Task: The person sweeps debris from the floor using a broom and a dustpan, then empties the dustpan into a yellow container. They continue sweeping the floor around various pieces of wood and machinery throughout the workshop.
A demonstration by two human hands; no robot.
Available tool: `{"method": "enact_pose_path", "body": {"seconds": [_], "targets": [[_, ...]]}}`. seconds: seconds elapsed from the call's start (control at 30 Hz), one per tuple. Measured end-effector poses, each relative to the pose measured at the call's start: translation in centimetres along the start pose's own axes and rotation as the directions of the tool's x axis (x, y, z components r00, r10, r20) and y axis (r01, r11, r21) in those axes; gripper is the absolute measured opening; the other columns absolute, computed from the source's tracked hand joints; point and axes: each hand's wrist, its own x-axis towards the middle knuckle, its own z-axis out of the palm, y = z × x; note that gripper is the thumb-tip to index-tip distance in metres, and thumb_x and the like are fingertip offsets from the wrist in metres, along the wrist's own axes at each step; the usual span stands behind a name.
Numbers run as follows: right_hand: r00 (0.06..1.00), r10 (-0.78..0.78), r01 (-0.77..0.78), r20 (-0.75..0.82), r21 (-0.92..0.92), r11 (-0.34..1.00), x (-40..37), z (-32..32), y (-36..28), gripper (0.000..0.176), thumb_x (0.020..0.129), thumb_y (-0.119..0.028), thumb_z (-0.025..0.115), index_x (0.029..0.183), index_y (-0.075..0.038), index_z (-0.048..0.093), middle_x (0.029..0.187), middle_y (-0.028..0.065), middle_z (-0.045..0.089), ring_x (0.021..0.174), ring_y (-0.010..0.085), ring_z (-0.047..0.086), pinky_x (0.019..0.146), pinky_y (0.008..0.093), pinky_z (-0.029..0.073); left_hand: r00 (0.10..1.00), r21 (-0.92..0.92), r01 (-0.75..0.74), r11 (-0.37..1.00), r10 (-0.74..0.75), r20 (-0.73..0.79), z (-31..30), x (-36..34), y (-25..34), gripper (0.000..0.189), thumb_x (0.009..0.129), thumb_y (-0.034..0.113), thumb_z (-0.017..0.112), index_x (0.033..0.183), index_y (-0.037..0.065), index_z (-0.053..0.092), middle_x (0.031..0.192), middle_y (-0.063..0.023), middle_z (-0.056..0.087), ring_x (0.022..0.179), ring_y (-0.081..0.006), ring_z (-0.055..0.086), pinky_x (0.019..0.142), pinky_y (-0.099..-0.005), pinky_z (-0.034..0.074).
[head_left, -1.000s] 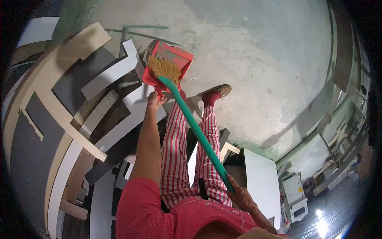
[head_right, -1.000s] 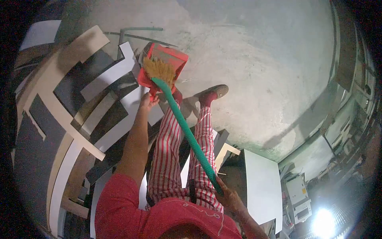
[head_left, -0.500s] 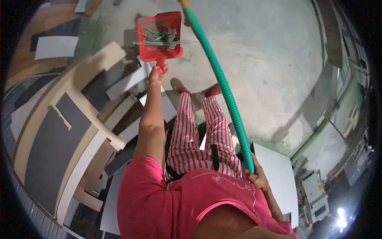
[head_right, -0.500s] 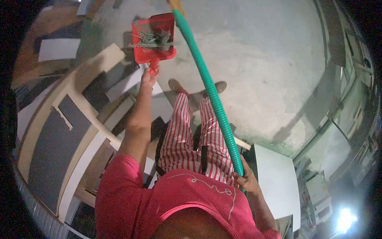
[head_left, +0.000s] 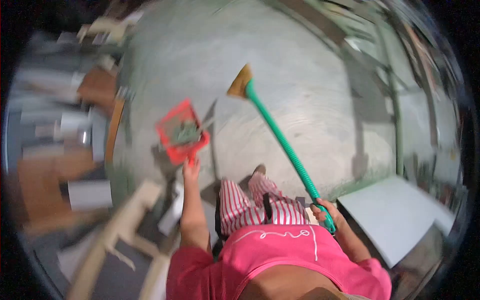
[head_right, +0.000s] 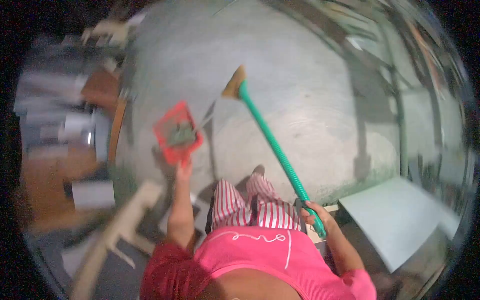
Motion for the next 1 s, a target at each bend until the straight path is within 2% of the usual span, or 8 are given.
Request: {"method": "enact_pose_path", "body": {"seconds": [0.1, 0.13, 0.23, 0.33, 0.47, 0.67, 0.8, 1.0], "targets": [[0.964, -0.19, 0.138, -0.185, -0.26, 0.956, -2.3, 0.3, 0.7, 0.019, 0.081, -0.025, 0.045, 0.08, -0.007, 0.038, 0.058, 0.0005, 0.041, 0.041, 0.0057, 0.037, 0.034, 0.0188, 0.032, 0.989, 0.136, 0.114, 0.984, -0.099, -0.112, 2.0, -3.6, -0.6, 0.033, 0.078, 0.023, 0.047, 0.105, 0.004, 0.045, 0.107, -0.01, 0.05, 0.105, -0.0227, 0.043, 0.09, -0.0376, 0.03], [0.953, -0.232, 0.162, -0.194, -0.32, 0.933, -3.1, -0.5, 1.7, 0.019, 0.081, -0.024, 0.045, 0.081, -0.007, 0.038, 0.058, 0.0006, 0.042, 0.042, 0.0061, 0.038, 0.035, 0.0188, 0.033, 0.981, 0.106, 0.16, 0.982, -0.17, 0.096, 1.6, -5.7, -0.5, 0.034, 0.079, 0.024, 0.045, 0.105, 0.003, 0.045, 0.107, -0.0107, 0.05, 0.105, -0.0241, 0.042, 0.09, -0.0389, 0.031], [0.852, -0.325, 0.109, -0.41, -0.467, 0.877, -6.6, -2.3, 5.7, 0.018, 0.078, -0.023, 0.048, 0.082, -0.007, 0.04, 0.055, 0.0013, 0.045, 0.041, 0.0086, 0.042, 0.034, 0.0217, 0.036, 0.926, -0.024, 0.294, 0.955, -0.291, -0.242, 4.4, -11.1, -1.6, 0.028, 0.076, 0.02, 0.042, 0.092, -0.001, 0.05, 0.083, -0.0136, 0.055, 0.074, -0.0226, 0.052, 0.074, -0.0342, 0.043], [0.775, -0.087, -0.066, -0.626, -0.216, 0.974, -7.1, -2.9, 4.3, 0.017, 0.077, -0.022, 0.048, 0.075, -0.005, 0.043, 0.053, 0.0039, 0.047, 0.039, 0.0113, 0.044, 0.033, 0.0251, 0.037, 0.878, 0.162, 0.443, 0.882, -0.39, -0.277, 9.0, -9.3, -3.3, 0.026, 0.075, 0.02, 0.039, 0.085, -0.002, 0.05, 0.072, -0.0113, 0.053, 0.063, -0.0215, 0.051, 0.067, -0.0341, 0.045], [0.546, -0.082, 0.115, -0.834, -0.022, 0.993, -6.2, -9.2, 12.5, 0.024, 0.074, -0.027, 0.049, 0.076, -0.004, 0.044, 0.049, 0.0054, 0.047, 0.04, 0.0165, 0.048, 0.035, 0.03, 0.039, 0.823, 0.236, 0.556, 0.797, -0.489, -0.287, 10.6, -7.0, -5.0, 0.026, 0.078, 0.023, 0.037, 0.087, 0.001, 0.05, 0.073, -0.0103, 0.054, 0.066, -0.0218, 0.053, 0.069, -0.0369, 0.045], [0.57, -0.05, 0.428, -0.82, 0.244, 0.87, -7.3, -6.9, 17.0, 0.022, 0.078, -0.023, 0.045, 0.077, -0.002, 0.041, 0.045, 0.0081, 0.047, 0.035, 0.0183, 0.046, 0.033, 0.0312, 0.038, 0.72, 0.462, 0.687, 0.561, -0.612, -0.329, 12.9, 1.0, -9.0, 0.024, 0.079, 0.025, 0.041, 0.095, 0.008, 0.049, 0.086, -0.0074, 0.053, 0.076, -0.0243, 0.052, 0.076, -0.0448, 0.042], [0.579, -0.082, 0.726, -0.811, 0.468, 0.503, -5.4, -9.5, 21.3, 0.026, 0.077, -0.025, 0.044, 0.062, -0.005, 0.038, 0.043, 0.0045, 0.039, 0.034, 0.0169, 0.041, 0.033, 0.0291, 0.038, 0.652, 0.576, 0.716, 0.394, -0.671, -0.352, 16.7, 5.1, -13.4, 0.021, 0.081, 0.023, 0.04, 0.096, 0.01, 0.047, 0.084, -0.0063, 0.054, 0.074, -0.0247, 0.052, 0.078, -0.0455, 0.042], [0.699, -0.164, 0.68, -0.696, 0.576, 0.453, -6.4, -8.1, 22.2, 0.032, 0.077, -0.032, 0.043, 0.061, -0.004, 0.044, 0.046, 0.0075, 0.046, 0.036, 0.0166, 0.043, 0.036, 0.0272, 0.036, 0.591, 0.696, 0.695, 0.184, -0.696, -0.407, 25.2, 6.3, -22.4, 0.02, 0.083, 0.021, 0.038, 0.091, 0.006, 0.048, 0.077, -0.0087, 0.053, 0.069, -0.024, 0.054, 0.073, -0.0441, 0.044]]}}
